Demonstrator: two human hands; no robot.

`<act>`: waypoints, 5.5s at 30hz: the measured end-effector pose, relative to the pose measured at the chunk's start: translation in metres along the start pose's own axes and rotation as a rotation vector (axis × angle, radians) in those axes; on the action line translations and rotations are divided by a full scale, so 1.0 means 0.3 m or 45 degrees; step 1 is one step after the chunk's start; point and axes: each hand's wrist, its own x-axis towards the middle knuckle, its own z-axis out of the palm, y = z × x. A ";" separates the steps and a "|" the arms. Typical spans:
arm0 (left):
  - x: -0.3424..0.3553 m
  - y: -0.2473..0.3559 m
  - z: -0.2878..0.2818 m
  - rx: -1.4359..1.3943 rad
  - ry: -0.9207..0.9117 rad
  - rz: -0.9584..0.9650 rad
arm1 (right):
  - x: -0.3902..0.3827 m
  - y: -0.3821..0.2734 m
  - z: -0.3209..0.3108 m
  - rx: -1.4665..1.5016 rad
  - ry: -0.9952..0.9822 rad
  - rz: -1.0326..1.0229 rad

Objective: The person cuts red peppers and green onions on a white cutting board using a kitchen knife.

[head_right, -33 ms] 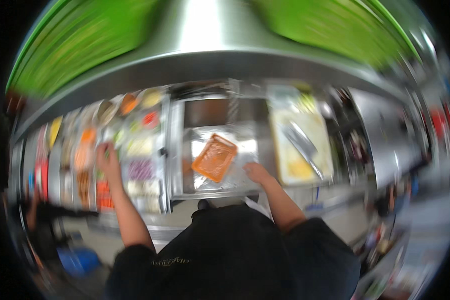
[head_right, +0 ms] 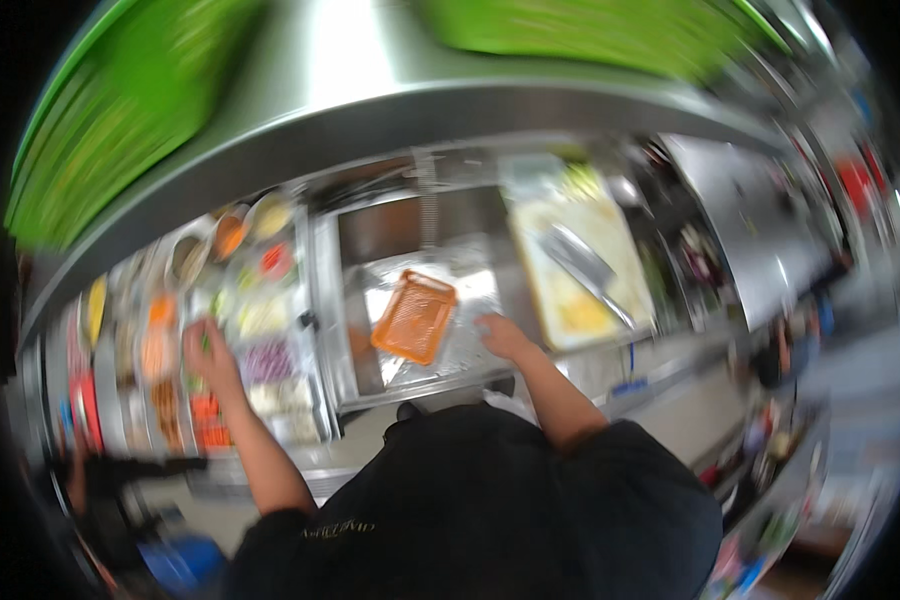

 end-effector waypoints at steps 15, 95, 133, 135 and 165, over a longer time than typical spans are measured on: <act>-0.249 1.200 0.677 -0.889 -1.003 0.296 | -0.337 0.337 -0.758 -0.520 0.530 0.774; -0.392 2.065 1.907 -1.220 -0.742 -0.692 | -0.393 0.738 -0.935 -0.115 0.187 0.341; -0.715 1.533 1.793 -0.629 -1.342 -0.829 | -0.725 0.489 -0.989 0.054 0.726 0.637; -0.684 1.496 1.789 -0.736 -1.439 -0.824 | -0.770 0.459 -0.989 0.034 0.651 0.602; -0.882 0.705 0.781 -0.789 -0.310 -0.999 | -0.478 0.084 -0.499 -0.206 0.053 0.400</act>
